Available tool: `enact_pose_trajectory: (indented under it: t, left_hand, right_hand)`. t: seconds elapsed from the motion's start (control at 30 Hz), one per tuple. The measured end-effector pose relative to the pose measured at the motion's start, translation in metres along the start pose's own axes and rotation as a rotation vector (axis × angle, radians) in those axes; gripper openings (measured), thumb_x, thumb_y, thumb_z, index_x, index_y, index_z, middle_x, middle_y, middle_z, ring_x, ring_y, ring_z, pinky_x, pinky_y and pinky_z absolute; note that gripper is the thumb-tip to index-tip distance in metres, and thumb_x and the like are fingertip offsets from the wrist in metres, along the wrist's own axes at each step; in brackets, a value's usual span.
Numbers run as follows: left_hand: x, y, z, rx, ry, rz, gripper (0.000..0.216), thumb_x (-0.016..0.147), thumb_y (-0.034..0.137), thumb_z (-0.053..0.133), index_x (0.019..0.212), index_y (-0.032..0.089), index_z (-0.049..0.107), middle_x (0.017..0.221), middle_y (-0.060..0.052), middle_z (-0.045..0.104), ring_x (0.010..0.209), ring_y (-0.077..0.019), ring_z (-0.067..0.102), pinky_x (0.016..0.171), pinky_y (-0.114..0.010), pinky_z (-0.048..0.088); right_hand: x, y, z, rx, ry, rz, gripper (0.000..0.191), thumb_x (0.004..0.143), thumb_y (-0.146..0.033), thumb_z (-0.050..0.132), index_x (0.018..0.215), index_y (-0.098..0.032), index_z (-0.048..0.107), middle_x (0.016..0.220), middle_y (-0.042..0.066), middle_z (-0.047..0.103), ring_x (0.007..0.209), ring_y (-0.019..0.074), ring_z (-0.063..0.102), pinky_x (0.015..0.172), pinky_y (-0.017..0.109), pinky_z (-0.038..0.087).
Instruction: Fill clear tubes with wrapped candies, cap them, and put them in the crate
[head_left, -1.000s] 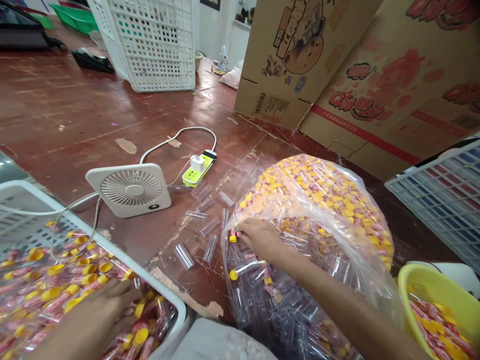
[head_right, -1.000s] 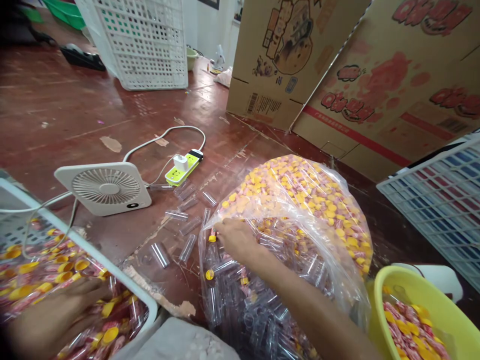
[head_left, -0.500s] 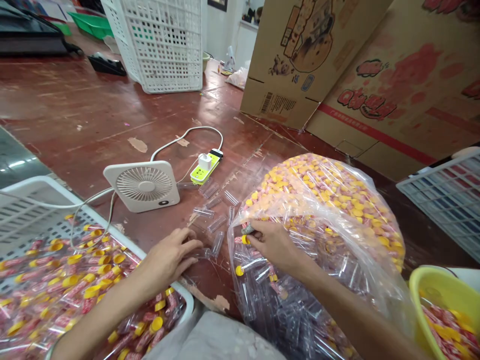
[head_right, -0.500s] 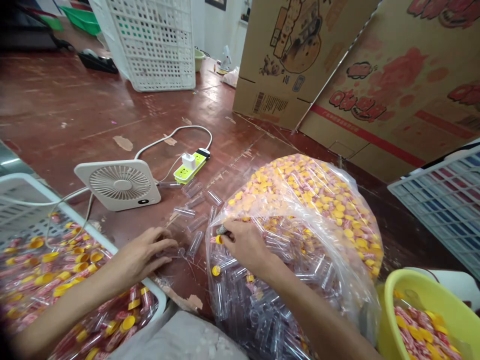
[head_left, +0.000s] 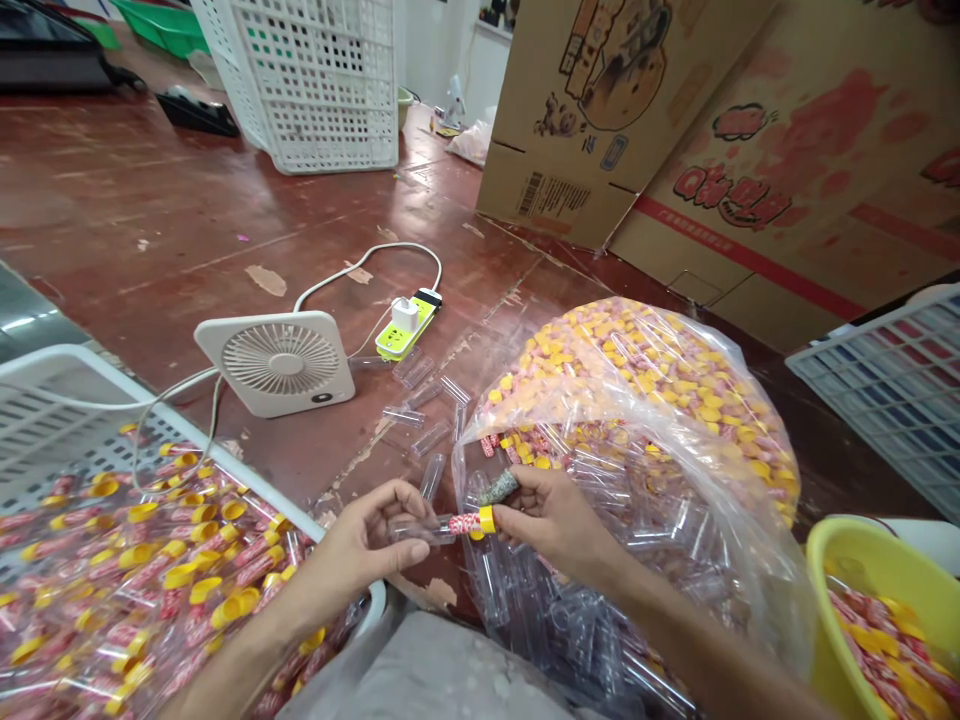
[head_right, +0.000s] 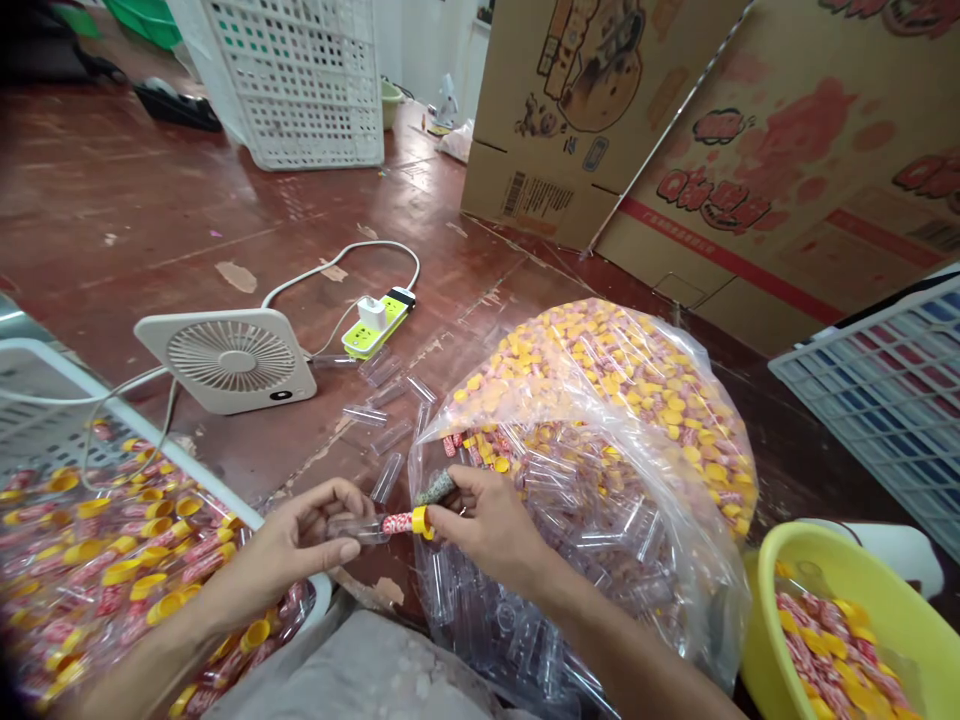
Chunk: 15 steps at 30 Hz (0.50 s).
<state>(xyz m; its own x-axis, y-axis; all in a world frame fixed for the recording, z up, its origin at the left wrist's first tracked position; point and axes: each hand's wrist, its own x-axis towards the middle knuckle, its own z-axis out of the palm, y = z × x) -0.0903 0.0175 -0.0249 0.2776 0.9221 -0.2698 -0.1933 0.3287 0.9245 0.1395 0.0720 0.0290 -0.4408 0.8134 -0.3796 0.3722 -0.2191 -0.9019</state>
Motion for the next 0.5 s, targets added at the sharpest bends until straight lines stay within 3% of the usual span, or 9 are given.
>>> enact_pose_trajectory:
  t: [0.2,0.37,0.43,0.5]
  left_hand:
    - [-0.005,-0.002,0.025,-0.088,-0.116,-0.1,0.029,0.081,0.038,0.074,0.099,0.02,0.062,0.091,-0.002,0.063,0.08,-0.018,0.064,0.071,-0.032,0.057]
    - [-0.006,-0.009,0.037,0.052,-0.061,0.029,0.023,0.09,0.042,0.063,0.1,0.021,0.062,0.093,-0.002,0.062,0.085,-0.0185,0.063,0.074,-0.029,0.056]
    - [-0.008,-0.004,0.032,0.165,-0.056,0.047,0.023,0.092,0.043,0.059,0.101,0.022,0.062,0.095,-0.003,0.065,0.089,-0.0201,0.064,0.078,-0.029,0.056]
    - [-0.019,0.002,0.012,0.361,-0.061,0.027,0.022,0.093,0.042,0.057,0.1,0.023,0.064,0.096,-0.004,0.069,0.091,-0.0213,0.066,0.08,-0.029,0.054]
  right_hand:
    - [0.002,0.009,0.004,-0.115,-0.063,0.063,0.023,0.073,-0.03,0.074,0.064,-0.019,0.056,0.054,-0.005,0.056,0.051,0.0099,0.054,0.046,0.019,0.037]
    - [0.009,0.018,0.013,-0.062,-0.154,0.158,0.021,0.076,-0.031,0.073,0.067,-0.018,0.059,0.052,-0.006,0.056,0.043,0.0082,0.048,0.041,0.019,0.034]
    - [0.013,0.018,0.018,-0.079,-0.167,0.174,0.023,0.077,-0.033,0.074,0.067,-0.018,0.059,0.053,-0.006,0.058,0.044,0.0087,0.05,0.042,0.019,0.035]
    - [0.018,0.015,0.017,-0.213,-0.227,0.112,0.023,0.075,-0.033,0.078,0.068,-0.018,0.062,0.056,-0.006,0.06,0.051,0.0097,0.055,0.046,0.019,0.036]
